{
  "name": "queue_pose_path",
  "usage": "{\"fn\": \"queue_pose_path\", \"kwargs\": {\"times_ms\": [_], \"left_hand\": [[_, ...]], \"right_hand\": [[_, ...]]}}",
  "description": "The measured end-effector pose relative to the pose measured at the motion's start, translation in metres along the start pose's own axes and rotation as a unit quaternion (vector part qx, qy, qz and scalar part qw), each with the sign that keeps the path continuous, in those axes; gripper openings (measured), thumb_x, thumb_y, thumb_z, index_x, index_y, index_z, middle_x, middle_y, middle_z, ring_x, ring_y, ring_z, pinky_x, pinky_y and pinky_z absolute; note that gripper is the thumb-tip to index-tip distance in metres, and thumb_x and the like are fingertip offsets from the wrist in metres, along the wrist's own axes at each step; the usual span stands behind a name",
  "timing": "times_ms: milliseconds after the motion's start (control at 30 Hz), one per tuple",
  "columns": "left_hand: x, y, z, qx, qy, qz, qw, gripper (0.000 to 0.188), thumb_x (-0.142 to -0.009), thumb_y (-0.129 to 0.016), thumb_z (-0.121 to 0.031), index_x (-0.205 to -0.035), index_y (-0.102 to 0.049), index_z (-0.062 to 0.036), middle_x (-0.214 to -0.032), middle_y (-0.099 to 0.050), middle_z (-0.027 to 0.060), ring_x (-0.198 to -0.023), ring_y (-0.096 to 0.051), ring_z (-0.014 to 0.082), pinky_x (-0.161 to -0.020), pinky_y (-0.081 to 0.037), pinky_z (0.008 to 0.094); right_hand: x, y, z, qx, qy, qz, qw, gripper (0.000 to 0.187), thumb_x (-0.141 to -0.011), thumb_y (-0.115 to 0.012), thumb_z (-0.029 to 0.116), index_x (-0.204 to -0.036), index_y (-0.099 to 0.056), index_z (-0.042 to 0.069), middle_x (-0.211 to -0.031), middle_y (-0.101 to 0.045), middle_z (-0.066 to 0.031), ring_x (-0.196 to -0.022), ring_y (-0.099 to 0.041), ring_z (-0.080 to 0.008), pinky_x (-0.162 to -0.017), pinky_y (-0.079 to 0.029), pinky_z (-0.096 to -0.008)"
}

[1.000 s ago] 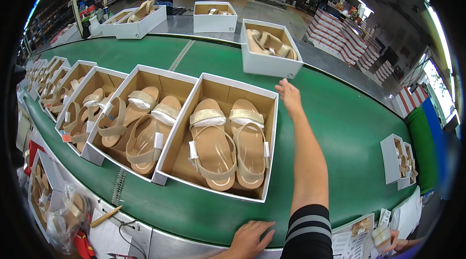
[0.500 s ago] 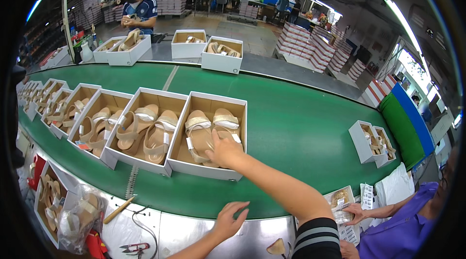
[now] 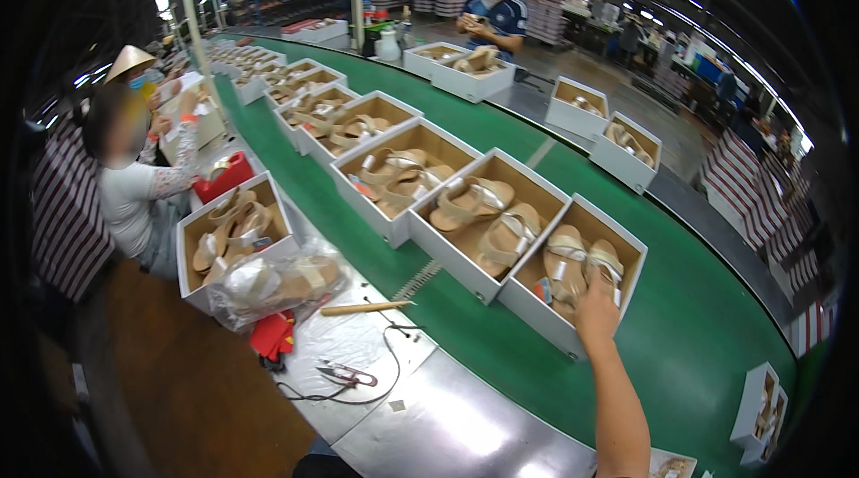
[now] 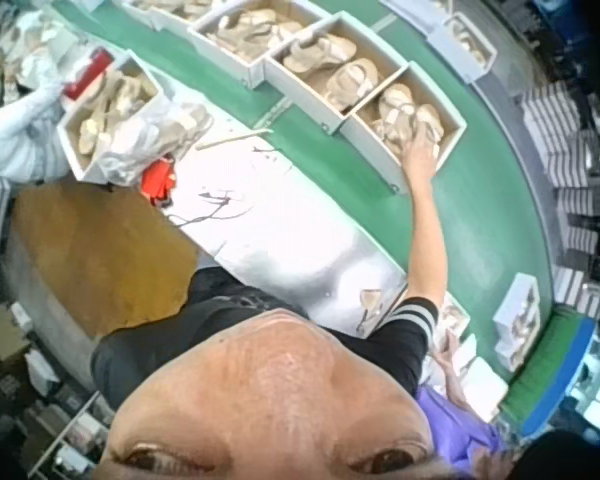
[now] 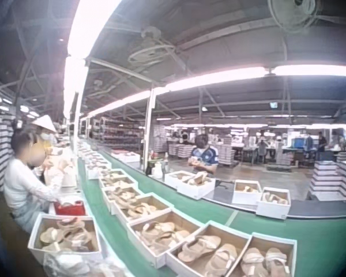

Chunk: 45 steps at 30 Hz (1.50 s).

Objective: The person repeatedly picks up pairs of beige wedge sandals from white boxes on a green conveyor belt, turns them over to inspect the soles and straps, and places them back into the boxes. The process is repeated for multiple pairs along the assembly line.

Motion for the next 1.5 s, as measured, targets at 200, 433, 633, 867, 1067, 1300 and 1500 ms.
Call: {"fn": "queue_pose_path", "kwargs": {"times_ms": [200,433,633,867,1067,1300,1500], "left_hand": [[-0.009,-0.020,-0.001,0.082,0.021,0.011,0.996,0.038,-0.091,-0.064,-0.018,-0.125,-0.058,-0.0020,-0.113,-0.067,0.0182,-0.105,-0.064,0.0234,-0.090,-0.051,0.0366],[-0.015,-0.031,-0.004,0.107,0.011,0.032,0.994,0.035,-0.092,-0.062,-0.018,-0.123,-0.059,-0.0022,-0.113,-0.066,0.0174,-0.105,-0.063,0.0228,-0.091,-0.050,0.0362],[-0.021,-0.031,-0.003,0.115,0.007,0.046,0.992,0.033,-0.093,-0.061,-0.018,-0.122,-0.059,-0.0023,-0.113,-0.066,0.0168,-0.106,-0.063,0.0223,-0.091,-0.050,0.0359],[-0.031,-0.028,-0.020,0.097,-0.004,0.070,0.993,0.031,-0.094,-0.059,-0.018,-0.120,-0.059,-0.0025,-0.113,-0.066,0.0160,-0.107,-0.062,0.0217,-0.092,-0.049,0.0354],[-0.038,-0.029,-0.030,0.076,-0.011,0.080,0.994,0.029,-0.095,-0.058,-0.018,-0.119,-0.059,-0.0027,-0.113,-0.066,0.0153,-0.107,-0.062,0.0212,-0.093,-0.049,0.0351],[-0.050,-0.042,-0.045,0.041,-0.044,0.131,0.989,0.026,-0.096,-0.056,-0.018,-0.118,-0.059,-0.0028,-0.113,-0.065,0.0145,-0.108,-0.061,0.0206,-0.094,-0.048,0.0347],[-0.051,-0.036,-0.036,-0.008,-0.068,0.198,0.978,0.025,-0.097,-0.055,-0.018,-0.116,-0.059,-0.0030,-0.113,-0.065,0.0138,-0.108,-0.061,0.0200,-0.095,-0.048,0.0343]], "right_hand": [[0.001,-0.003,0.002,0.003,-0.012,0.008,1.000,0.061,-0.085,-0.054,0.016,-0.145,-0.041,0.016,-0.078,-0.069,-0.0203,-0.067,-0.066,-0.0356,-0.065,-0.052,-0.0475],[-0.002,-0.001,-0.020,-0.053,-0.126,0.033,0.990,0.037,-0.088,-0.052,0.019,-0.122,-0.057,0.007,-0.102,-0.067,-0.0233,-0.094,-0.064,-0.0419,-0.081,-0.049,-0.0523],[-0.012,0.017,-0.024,-0.114,-0.143,-0.063,0.981,0.029,-0.091,-0.050,0.023,-0.112,-0.061,0.005,-0.102,-0.066,-0.0220,-0.095,-0.063,-0.0425,-0.080,-0.048,-0.0521],[-0.018,0.063,-0.031,-0.166,-0.120,-0.176,0.963,0.030,-0.093,-0.051,0.024,-0.113,-0.062,0.006,-0.104,-0.066,-0.0208,-0.097,-0.062,-0.0416,-0.081,-0.048,-0.0502],[0.018,0.155,0.001,-0.254,-0.054,-0.220,0.940,0.031,-0.090,-0.056,0.017,-0.112,-0.063,-0.003,-0.098,-0.068,-0.0222,-0.089,-0.065,-0.0365,-0.081,-0.049,-0.0415],[0.163,0.220,0.027,-0.360,-0.076,-0.200,0.908,0.024,-0.085,-0.061,0.006,-0.104,-0.063,-0.009,-0.091,-0.069,-0.0178,-0.084,-0.066,-0.0234,-0.078,-0.050,-0.0353],[0.260,0.184,0.084,-0.310,-0.023,-0.137,0.941,0.021,-0.079,-0.067,0.002,-0.099,-0.066,-0.005,-0.079,-0.067,-0.0179,-0.067,-0.065,-0.0291,-0.060,-0.051,-0.0346]]}}
Point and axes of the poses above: each hand's wrist, its own x-axis away from the middle knuckle, its own y-axis out of the back of the hand, z = x × y, the point moved 5 cm from there along -x, towards the middle knuckle
